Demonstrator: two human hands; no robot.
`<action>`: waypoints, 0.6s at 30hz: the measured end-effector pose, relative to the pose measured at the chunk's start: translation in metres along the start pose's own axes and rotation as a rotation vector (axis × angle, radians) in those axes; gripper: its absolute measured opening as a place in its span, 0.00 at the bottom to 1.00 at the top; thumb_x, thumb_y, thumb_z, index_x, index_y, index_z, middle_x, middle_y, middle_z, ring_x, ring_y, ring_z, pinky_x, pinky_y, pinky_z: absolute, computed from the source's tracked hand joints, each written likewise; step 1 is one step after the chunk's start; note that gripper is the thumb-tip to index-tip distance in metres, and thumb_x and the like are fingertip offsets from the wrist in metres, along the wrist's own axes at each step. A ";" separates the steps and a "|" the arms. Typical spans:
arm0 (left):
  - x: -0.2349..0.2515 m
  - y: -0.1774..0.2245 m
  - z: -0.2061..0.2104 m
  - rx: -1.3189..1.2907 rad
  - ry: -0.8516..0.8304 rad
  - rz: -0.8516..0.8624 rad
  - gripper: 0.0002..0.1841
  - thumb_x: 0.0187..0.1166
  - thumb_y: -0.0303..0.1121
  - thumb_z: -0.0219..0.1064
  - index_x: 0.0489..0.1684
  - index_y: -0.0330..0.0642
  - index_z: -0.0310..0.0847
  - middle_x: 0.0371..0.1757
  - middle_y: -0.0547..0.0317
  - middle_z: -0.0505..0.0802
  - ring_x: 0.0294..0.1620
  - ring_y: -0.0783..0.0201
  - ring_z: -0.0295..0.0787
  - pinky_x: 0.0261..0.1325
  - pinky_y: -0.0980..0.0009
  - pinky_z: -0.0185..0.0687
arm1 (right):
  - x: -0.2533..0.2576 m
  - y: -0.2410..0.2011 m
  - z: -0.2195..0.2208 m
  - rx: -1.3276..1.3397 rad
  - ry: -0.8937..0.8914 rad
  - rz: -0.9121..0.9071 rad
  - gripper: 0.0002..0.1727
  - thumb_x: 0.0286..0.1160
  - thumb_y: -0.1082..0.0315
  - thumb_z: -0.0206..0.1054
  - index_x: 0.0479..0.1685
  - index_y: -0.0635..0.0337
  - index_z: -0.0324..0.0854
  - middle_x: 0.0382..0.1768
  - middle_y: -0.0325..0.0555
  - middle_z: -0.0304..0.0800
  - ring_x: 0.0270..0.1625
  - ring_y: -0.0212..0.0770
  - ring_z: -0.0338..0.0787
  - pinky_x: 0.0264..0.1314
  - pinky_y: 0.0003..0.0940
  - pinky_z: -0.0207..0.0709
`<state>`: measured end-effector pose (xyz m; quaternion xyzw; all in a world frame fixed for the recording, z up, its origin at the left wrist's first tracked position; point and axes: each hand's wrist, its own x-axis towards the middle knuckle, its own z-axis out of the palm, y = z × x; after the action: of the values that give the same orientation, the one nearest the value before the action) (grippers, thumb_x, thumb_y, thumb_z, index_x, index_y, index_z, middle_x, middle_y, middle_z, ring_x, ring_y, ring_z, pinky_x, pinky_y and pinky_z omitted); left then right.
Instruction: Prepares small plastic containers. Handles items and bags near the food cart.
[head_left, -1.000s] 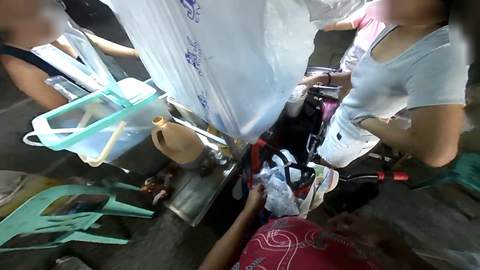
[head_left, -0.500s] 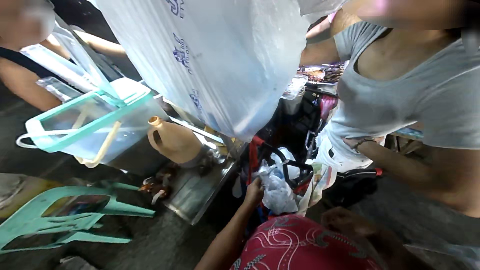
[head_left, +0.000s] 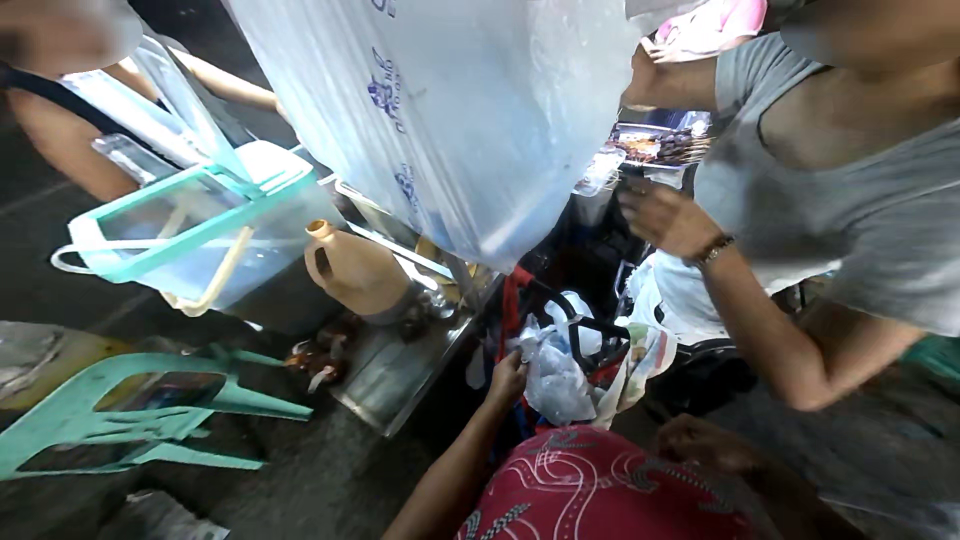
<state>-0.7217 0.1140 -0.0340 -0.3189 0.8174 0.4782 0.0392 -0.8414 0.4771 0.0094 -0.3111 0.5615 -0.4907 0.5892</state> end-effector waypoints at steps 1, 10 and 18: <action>0.000 0.002 -0.001 -0.020 0.004 0.000 0.15 0.88 0.29 0.56 0.61 0.29 0.81 0.55 0.36 0.90 0.52 0.47 0.92 0.60 0.46 0.86 | 0.003 0.002 -0.001 0.008 -0.014 -0.021 0.14 0.75 0.49 0.68 0.38 0.48 0.91 0.33 0.25 0.93 0.36 0.20 0.88 0.42 0.21 0.83; -0.011 0.030 -0.013 -0.237 0.035 0.073 0.15 0.88 0.25 0.52 0.61 0.27 0.81 0.55 0.38 0.90 0.49 0.53 0.93 0.54 0.53 0.91 | 0.044 -0.006 0.023 -0.103 -0.036 -0.120 0.20 0.87 0.62 0.55 0.69 0.62 0.80 0.60 0.41 0.88 0.60 0.28 0.86 0.68 0.29 0.79; -0.014 0.029 -0.014 -0.198 0.072 0.149 0.14 0.86 0.25 0.54 0.59 0.27 0.83 0.53 0.41 0.91 0.49 0.56 0.93 0.55 0.55 0.90 | 0.056 -0.009 0.024 -0.061 -0.034 -0.136 0.19 0.87 0.59 0.55 0.64 0.61 0.82 0.53 0.37 0.90 0.53 0.25 0.87 0.61 0.26 0.81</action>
<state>-0.7232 0.1192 0.0004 -0.2767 0.7883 0.5465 -0.0575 -0.8268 0.4183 0.0016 -0.3746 0.5435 -0.5068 0.5544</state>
